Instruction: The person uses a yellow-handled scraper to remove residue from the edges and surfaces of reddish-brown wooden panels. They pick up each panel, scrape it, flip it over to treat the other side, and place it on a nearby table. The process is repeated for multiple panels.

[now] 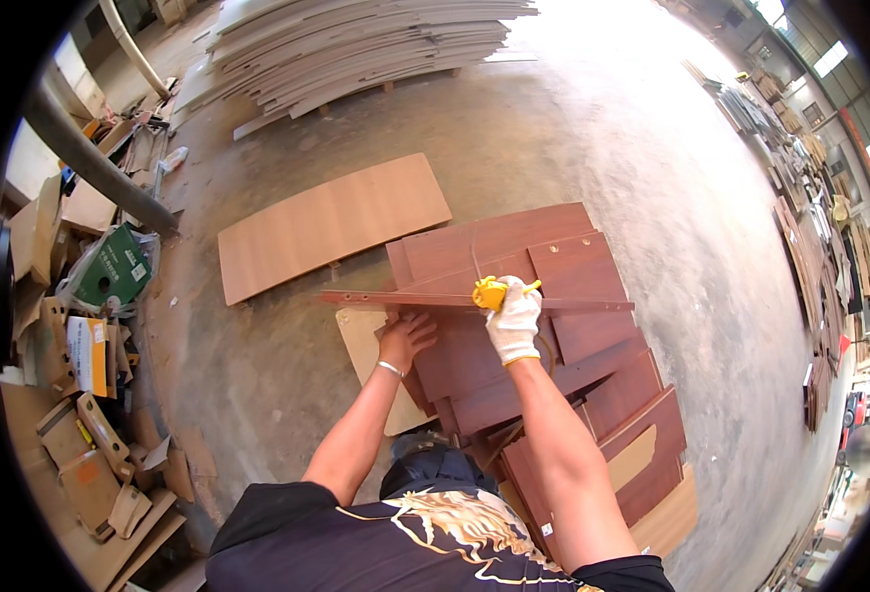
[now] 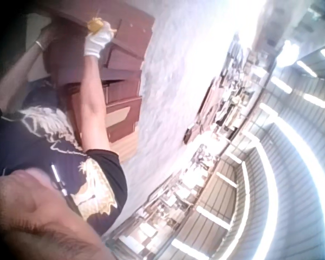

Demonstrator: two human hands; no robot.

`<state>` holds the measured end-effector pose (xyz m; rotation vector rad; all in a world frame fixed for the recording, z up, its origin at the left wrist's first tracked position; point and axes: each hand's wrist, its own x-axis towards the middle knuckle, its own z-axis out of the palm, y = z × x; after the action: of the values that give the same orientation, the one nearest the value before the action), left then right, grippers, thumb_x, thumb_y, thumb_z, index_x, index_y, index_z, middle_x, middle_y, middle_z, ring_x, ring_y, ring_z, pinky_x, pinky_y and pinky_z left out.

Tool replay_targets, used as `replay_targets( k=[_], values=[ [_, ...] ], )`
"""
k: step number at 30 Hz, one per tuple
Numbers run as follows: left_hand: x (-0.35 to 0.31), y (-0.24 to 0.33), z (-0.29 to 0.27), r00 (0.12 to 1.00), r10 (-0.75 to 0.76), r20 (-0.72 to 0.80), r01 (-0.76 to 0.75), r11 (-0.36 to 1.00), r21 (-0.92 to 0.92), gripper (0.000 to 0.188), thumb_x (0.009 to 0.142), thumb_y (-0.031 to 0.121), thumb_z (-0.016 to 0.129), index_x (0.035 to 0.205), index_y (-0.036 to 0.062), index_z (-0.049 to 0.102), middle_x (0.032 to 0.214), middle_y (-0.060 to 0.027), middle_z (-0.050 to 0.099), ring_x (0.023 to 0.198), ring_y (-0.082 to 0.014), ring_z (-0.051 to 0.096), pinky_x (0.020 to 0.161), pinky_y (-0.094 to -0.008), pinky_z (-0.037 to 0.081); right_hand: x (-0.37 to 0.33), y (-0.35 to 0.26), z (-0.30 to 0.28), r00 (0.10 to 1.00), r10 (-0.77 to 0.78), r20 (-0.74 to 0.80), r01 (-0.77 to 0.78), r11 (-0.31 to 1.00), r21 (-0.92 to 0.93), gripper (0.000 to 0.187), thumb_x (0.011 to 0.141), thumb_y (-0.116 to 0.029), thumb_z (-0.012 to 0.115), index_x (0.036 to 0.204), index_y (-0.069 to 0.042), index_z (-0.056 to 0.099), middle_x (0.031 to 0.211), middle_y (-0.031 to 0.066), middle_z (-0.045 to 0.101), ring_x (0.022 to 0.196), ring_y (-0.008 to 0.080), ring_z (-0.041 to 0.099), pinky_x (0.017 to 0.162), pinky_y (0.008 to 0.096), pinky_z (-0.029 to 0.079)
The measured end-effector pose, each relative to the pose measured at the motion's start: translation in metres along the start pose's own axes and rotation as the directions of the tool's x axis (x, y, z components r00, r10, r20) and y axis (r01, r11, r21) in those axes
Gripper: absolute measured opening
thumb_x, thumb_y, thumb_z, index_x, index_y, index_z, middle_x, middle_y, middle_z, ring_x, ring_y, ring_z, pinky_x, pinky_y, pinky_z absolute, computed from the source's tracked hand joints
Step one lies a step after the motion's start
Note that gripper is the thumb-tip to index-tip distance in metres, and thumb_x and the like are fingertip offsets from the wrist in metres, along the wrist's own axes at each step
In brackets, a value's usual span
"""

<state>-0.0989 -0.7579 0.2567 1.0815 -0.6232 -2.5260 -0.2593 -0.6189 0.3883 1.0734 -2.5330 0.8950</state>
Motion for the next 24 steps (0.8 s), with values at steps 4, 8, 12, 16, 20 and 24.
replay_targets(
  k=[4,8,12,16,20,24],
  values=[
    [-0.069,0.034,0.044,0.794,0.541,0.276,-0.535,0.407,0.740,0.031,0.089,0.004,0.061,0.119,-0.0011,0.064,0.122,-0.0166,0.064,0.116,-0.0327,0.060,0.100,-0.0480,0.049,0.002,0.017,0.002,0.999,0.034,0.001,-0.034,0.999,0.039,0.066,0.062,0.002,0.083,0.117,-0.012,0.050,0.100,0.0152,0.065,0.094,0.0385,0.058,0.083,0.0474,0.049],
    [-0.077,0.083,0.120,0.282,0.483,0.829,-0.514,-0.654,0.555,0.038,0.080,0.013,0.070,0.117,0.0049,0.065,0.114,-0.0138,0.068,0.111,-0.0327,0.063,0.100,-0.0485,0.048,0.014,0.002,-0.009,0.984,0.151,0.096,-0.154,0.988,0.026,0.058,0.068,-0.001,0.078,0.118,-0.012,0.050,0.102,0.0172,0.064,0.098,0.0420,0.058,0.087,0.0499,0.047],
    [-0.020,0.076,0.154,0.766,0.106,0.634,-0.375,-0.728,0.574,0.030,0.081,0.023,0.072,0.107,0.0086,0.068,0.111,-0.0121,0.071,0.109,-0.0321,0.066,0.095,-0.0471,0.051,0.006,0.012,-0.023,0.930,0.348,-0.119,-0.338,0.936,0.101,0.044,0.079,-0.004,0.069,0.117,-0.012,0.049,0.091,0.0185,0.067,0.086,0.0424,0.064,0.080,0.0480,0.052],
    [-0.002,0.069,0.190,0.842,-0.119,0.526,-0.434,-0.728,0.531,0.023,0.083,0.025,0.071,0.100,0.0087,0.072,0.102,-0.0147,0.073,0.102,-0.0315,0.070,0.086,-0.0446,0.055,-0.030,0.016,-0.112,0.819,0.570,-0.066,-0.416,0.669,0.615,0.043,0.084,0.013,0.050,0.120,-0.009,0.044,0.091,0.0079,0.062,0.078,0.0197,0.065,0.075,0.0330,0.053],
    [-0.005,0.046,0.204,0.791,-0.145,0.595,-0.501,-0.712,0.492,0.028,0.083,0.032,0.073,0.100,0.0089,0.071,0.099,-0.0140,0.073,0.097,-0.0328,0.070,0.083,-0.0448,0.056,-0.114,0.071,-0.180,0.678,0.714,-0.176,-0.497,0.621,0.607,0.058,0.086,0.011,0.054,0.136,-0.015,0.037,0.098,0.0036,0.052,0.081,0.0105,0.054,0.066,0.0260,0.051],
    [-0.016,0.043,0.210,0.795,-0.131,0.592,-0.488,-0.718,0.497,0.030,0.084,0.032,0.073,0.102,0.0092,0.070,0.101,-0.0136,0.073,0.098,-0.0323,0.070,0.085,-0.0450,0.055,-0.214,0.132,-0.273,0.244,0.964,0.103,-0.522,0.041,0.852,0.028,0.093,-0.026,0.068,0.114,-0.014,0.054,0.066,0.0012,0.053,0.047,0.0145,0.052,0.040,0.0360,0.047]
  ],
)
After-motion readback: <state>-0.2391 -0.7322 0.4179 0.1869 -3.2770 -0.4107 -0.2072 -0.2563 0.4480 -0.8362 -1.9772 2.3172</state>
